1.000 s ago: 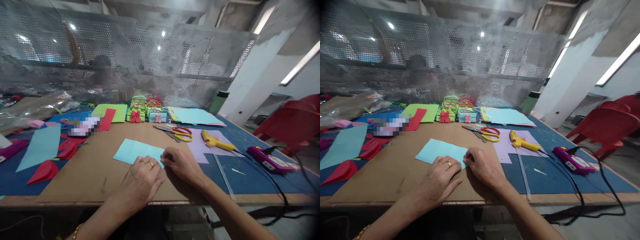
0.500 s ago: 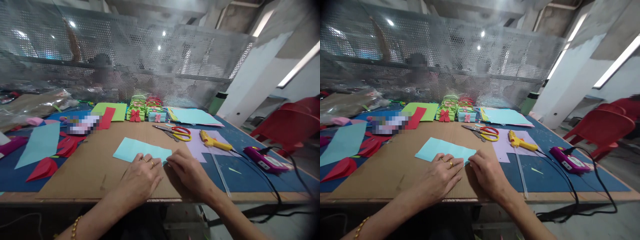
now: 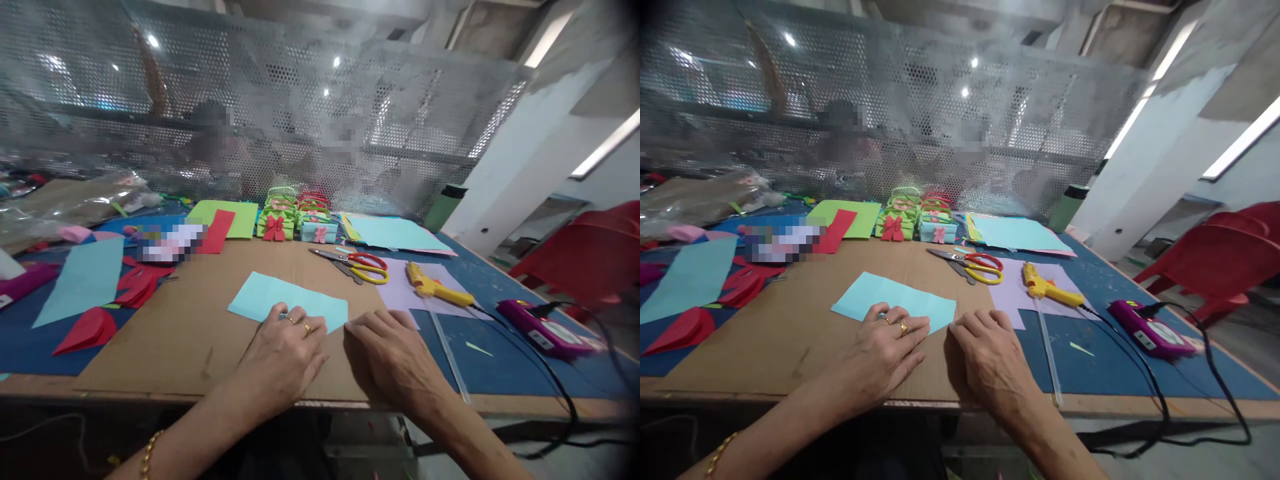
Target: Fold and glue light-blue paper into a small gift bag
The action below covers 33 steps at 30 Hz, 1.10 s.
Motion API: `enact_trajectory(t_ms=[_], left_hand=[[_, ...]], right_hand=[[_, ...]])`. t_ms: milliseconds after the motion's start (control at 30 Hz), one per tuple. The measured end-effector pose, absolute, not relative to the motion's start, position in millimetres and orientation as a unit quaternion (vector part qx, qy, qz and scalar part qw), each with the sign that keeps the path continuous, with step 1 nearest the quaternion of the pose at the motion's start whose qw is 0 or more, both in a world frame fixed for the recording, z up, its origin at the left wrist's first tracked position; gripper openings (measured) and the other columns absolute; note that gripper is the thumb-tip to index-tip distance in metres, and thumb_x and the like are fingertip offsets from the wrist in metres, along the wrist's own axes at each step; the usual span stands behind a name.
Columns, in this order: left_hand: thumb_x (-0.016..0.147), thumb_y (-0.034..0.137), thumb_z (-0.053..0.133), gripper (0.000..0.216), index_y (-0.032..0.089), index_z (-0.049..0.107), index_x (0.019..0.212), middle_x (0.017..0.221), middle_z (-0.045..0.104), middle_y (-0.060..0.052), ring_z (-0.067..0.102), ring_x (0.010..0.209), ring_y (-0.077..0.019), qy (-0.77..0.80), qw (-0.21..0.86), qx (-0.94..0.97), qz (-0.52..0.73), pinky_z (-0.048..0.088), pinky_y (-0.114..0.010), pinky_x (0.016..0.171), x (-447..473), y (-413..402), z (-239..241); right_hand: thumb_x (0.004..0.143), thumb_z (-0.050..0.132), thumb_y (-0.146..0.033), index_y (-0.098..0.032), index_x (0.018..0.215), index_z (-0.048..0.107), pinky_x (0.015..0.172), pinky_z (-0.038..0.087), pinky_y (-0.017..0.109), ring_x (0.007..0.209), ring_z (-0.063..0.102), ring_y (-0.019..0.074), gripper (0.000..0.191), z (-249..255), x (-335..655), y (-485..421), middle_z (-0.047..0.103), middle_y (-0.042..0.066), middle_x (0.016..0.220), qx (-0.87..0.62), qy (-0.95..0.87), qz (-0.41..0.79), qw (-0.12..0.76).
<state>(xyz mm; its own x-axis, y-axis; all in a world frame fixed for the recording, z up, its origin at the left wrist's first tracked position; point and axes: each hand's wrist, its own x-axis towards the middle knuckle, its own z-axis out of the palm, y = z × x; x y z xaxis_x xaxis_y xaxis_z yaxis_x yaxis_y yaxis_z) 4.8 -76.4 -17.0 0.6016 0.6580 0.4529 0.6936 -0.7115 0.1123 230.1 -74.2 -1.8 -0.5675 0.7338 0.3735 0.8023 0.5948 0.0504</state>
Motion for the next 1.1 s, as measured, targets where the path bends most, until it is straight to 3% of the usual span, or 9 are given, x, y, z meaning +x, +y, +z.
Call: enact_trajectory(t_ms=[200, 333, 533, 700, 833, 933, 1100], left_hand=[[0.099, 0.029, 0.050, 0.025, 0.019, 0.059, 0.120, 0.122, 0.067, -0.004, 0.054, 0.106, -0.0246, -0.375, 0.036, -0.896, -0.233, 0.030, -0.047, 0.096, 5.8, -74.9, -18.8], [0.097, 0.030, 0.054, 0.030, 0.019, 0.059, 0.124, 0.124, 0.066, -0.006, 0.053, 0.106, -0.0253, -0.372, 0.026, -0.901, -0.220, 0.031, -0.046, 0.095, 2.7, -75.5, -14.1], [0.098, 0.015, 0.045, 0.031, 0.028, 0.068, 0.115, 0.115, 0.070, -0.001, 0.056, 0.101, -0.0208, -0.332, -0.046, -0.924, -0.186, 0.037, -0.039, 0.087, -4.0, -57.3, 7.7], [0.091, 0.024, 0.055, 0.020, 0.024, 0.075, 0.091, 0.095, 0.070, -0.002, 0.061, 0.093, -0.0189, -0.395, -0.173, -0.885, -0.177, 0.042, -0.032, 0.082, 10.3, -32.6, 18.1], [0.083, 0.036, 0.061, 0.019, 0.021, 0.069, 0.076, 0.080, 0.069, -0.003, 0.063, 0.079, -0.0194, -0.489, -0.193, -0.847, -0.084, 0.040, -0.028, 0.064, 29.5, -24.0, 27.8], [0.081, 0.040, 0.060, 0.023, 0.019, 0.067, 0.076, 0.077, 0.069, -0.006, 0.063, 0.073, -0.0217, -0.533, -0.190, -0.825, -0.006, 0.035, -0.028, 0.056, 42.5, -21.0, 38.7], [0.071, 0.040, 0.068, 0.024, 0.016, 0.066, 0.075, 0.072, 0.068, -0.010, 0.064, 0.072, -0.0244, -0.566, -0.209, -0.796, 0.052, 0.039, -0.029, 0.056, 57.5, -11.9, 51.5]], right_hand=[[0.093, 0.046, -0.009, -0.016, 0.124, 0.062, 0.075, 0.032, 0.035, 0.083, 0.048, 0.0212, 0.036, -3.5, 233.2, -75.8, 0.062, 0.009, 0.093, -0.433, -0.876, -0.140, 0.156], [0.092, 0.054, -0.015, -0.020, 0.114, 0.068, 0.074, 0.031, 0.035, 0.081, 0.047, 0.0206, 0.027, -1.1, 225.0, -73.8, 0.062, 0.008, 0.094, -0.423, -0.889, -0.125, 0.123], [0.095, 0.046, -0.013, -0.023, 0.118, 0.069, 0.073, 0.030, 0.034, 0.083, 0.048, 0.0199, 0.034, -7.7, 230.0, -70.4, 0.060, 0.009, 0.092, -0.429, -0.881, -0.080, 0.183], [0.094, 0.046, -0.011, -0.025, 0.117, 0.071, 0.073, 0.030, 0.033, 0.083, 0.047, 0.0194, 0.037, -10.8, 232.1, -68.8, 0.059, 0.008, 0.091, -0.431, -0.877, -0.062, 0.202], [0.095, 0.048, -0.012, -0.026, 0.113, 0.072, 0.073, 0.029, 0.033, 0.082, 0.046, 0.0197, 0.033, -9.1, 230.6, -69.5, 0.059, 0.008, 0.090, -0.441, -0.874, -0.056, 0.197], [0.094, 0.051, -0.015, -0.026, 0.109, 0.072, 0.073, 0.029, 0.034, 0.081, 0.046, 0.0199, 0.028, -7.8, 229.8, -70.4, 0.058, 0.008, 0.090, -0.450, -0.873, -0.053, 0.178], [0.094, 0.051, -0.017, -0.025, 0.105, 0.072, 0.072, 0.029, 0.034, 0.080, 0.045, 0.0199, 0.025, -8.1, 229.5, -70.5, 0.059, 0.009, 0.092, -0.455, -0.873, -0.064, 0.162]])
